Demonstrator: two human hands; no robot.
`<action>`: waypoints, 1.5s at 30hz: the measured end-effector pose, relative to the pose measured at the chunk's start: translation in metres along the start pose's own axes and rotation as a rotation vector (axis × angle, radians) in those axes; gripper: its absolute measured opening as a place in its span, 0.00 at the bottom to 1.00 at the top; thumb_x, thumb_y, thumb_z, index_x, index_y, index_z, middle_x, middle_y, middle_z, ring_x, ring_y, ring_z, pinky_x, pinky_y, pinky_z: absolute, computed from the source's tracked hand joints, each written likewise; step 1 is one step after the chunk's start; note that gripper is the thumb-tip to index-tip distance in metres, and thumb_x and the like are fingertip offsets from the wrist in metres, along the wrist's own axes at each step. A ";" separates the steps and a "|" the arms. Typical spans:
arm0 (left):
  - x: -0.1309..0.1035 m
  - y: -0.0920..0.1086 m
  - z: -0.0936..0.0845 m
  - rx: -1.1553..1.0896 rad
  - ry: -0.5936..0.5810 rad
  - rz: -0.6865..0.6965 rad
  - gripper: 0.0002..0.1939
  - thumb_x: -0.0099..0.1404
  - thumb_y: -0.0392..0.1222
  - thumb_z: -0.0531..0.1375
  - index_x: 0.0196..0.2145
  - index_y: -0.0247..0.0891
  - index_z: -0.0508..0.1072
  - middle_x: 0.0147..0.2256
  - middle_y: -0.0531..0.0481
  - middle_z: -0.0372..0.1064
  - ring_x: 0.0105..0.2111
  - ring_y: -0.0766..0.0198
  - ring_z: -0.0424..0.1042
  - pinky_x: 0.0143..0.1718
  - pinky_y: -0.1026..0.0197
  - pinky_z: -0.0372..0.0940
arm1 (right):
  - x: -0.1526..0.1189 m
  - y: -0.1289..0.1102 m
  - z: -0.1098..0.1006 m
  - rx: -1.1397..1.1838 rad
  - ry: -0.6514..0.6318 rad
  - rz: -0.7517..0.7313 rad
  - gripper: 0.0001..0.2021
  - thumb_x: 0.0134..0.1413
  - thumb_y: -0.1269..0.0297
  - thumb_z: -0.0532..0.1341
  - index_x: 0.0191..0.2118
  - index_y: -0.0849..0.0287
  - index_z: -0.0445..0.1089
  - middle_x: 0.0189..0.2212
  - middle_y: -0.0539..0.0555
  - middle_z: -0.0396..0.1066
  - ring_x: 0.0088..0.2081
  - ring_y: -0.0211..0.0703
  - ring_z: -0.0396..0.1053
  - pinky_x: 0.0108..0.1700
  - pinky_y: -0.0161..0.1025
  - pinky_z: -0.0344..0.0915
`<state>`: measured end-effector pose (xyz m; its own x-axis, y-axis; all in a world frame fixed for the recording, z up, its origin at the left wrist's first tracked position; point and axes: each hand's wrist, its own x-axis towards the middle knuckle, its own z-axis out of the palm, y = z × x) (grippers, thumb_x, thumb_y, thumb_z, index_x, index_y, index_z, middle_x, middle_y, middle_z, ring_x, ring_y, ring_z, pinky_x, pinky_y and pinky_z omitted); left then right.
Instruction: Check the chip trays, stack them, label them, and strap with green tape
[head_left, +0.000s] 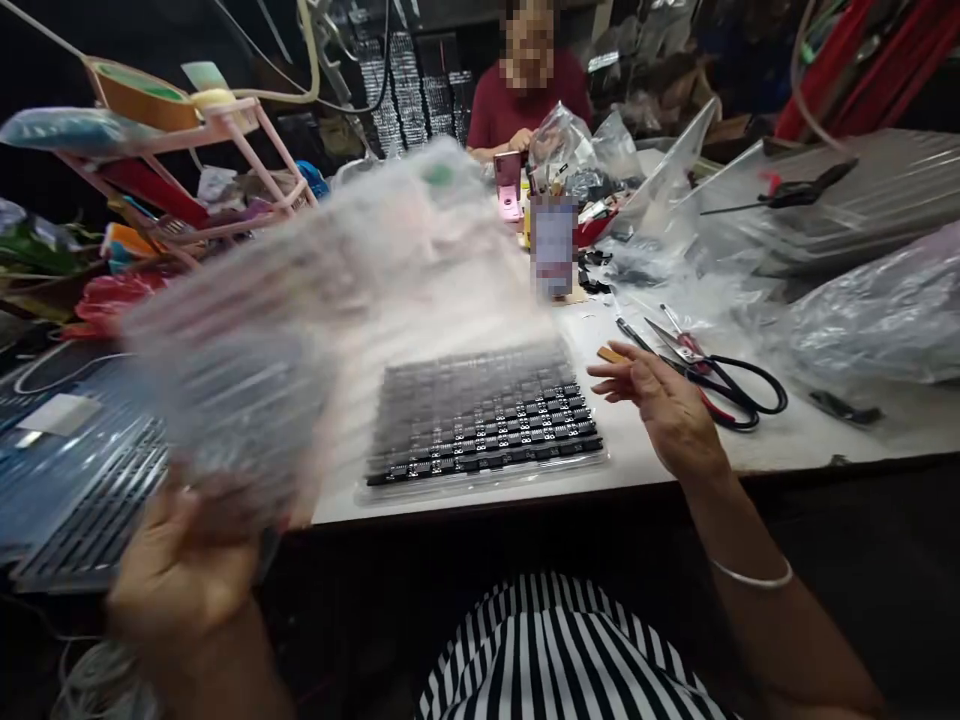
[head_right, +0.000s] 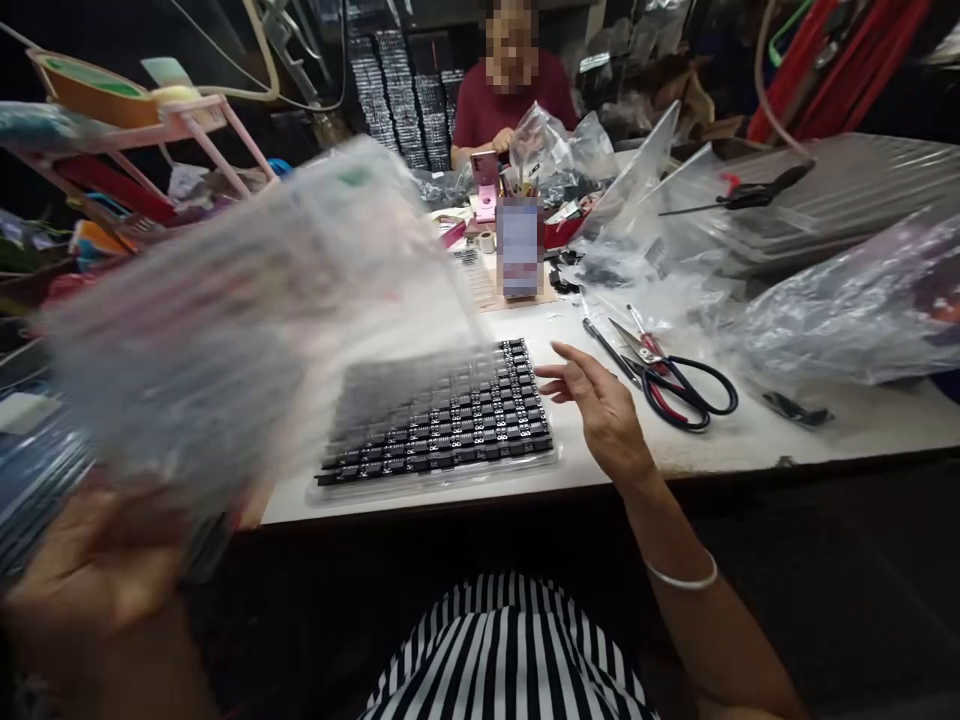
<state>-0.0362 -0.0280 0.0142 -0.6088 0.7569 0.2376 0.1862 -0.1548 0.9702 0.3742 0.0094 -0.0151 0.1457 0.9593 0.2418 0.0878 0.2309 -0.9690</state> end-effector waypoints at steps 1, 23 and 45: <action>-0.004 -0.002 0.013 -0.069 -0.073 -0.096 0.22 0.54 0.44 0.58 0.48 0.46 0.72 0.35 0.50 0.73 0.31 0.59 0.70 0.40 0.47 0.69 | 0.005 -0.005 0.002 0.061 -0.076 0.044 0.25 0.61 0.48 0.52 0.58 0.56 0.60 0.43 0.57 0.71 0.37 0.44 0.71 0.39 0.42 0.69; 0.014 -0.069 0.062 0.528 -0.494 0.170 0.23 0.65 0.47 0.49 0.53 0.35 0.68 0.54 0.42 0.65 0.56 0.59 0.62 0.59 0.54 0.54 | 0.047 0.059 0.001 -0.778 -0.104 0.052 0.27 0.58 0.48 0.49 0.52 0.64 0.67 0.26 0.54 0.70 0.28 0.47 0.69 0.33 0.41 0.63; 0.028 -0.067 0.096 1.185 -0.547 0.567 0.21 0.64 0.47 0.50 0.50 0.36 0.70 0.43 0.38 0.73 0.44 0.47 0.69 0.49 0.45 0.54 | 0.043 0.028 0.048 -1.511 -0.424 -0.092 0.20 0.55 0.83 0.44 0.53 0.74 0.60 0.44 0.68 0.64 0.43 0.53 0.63 0.37 0.42 0.64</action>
<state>0.0083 0.0650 -0.0489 0.0842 0.9613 0.2622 0.9915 -0.1071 0.0740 0.3353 0.0653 -0.0340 -0.1689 0.9856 0.0119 0.9842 0.1680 0.0558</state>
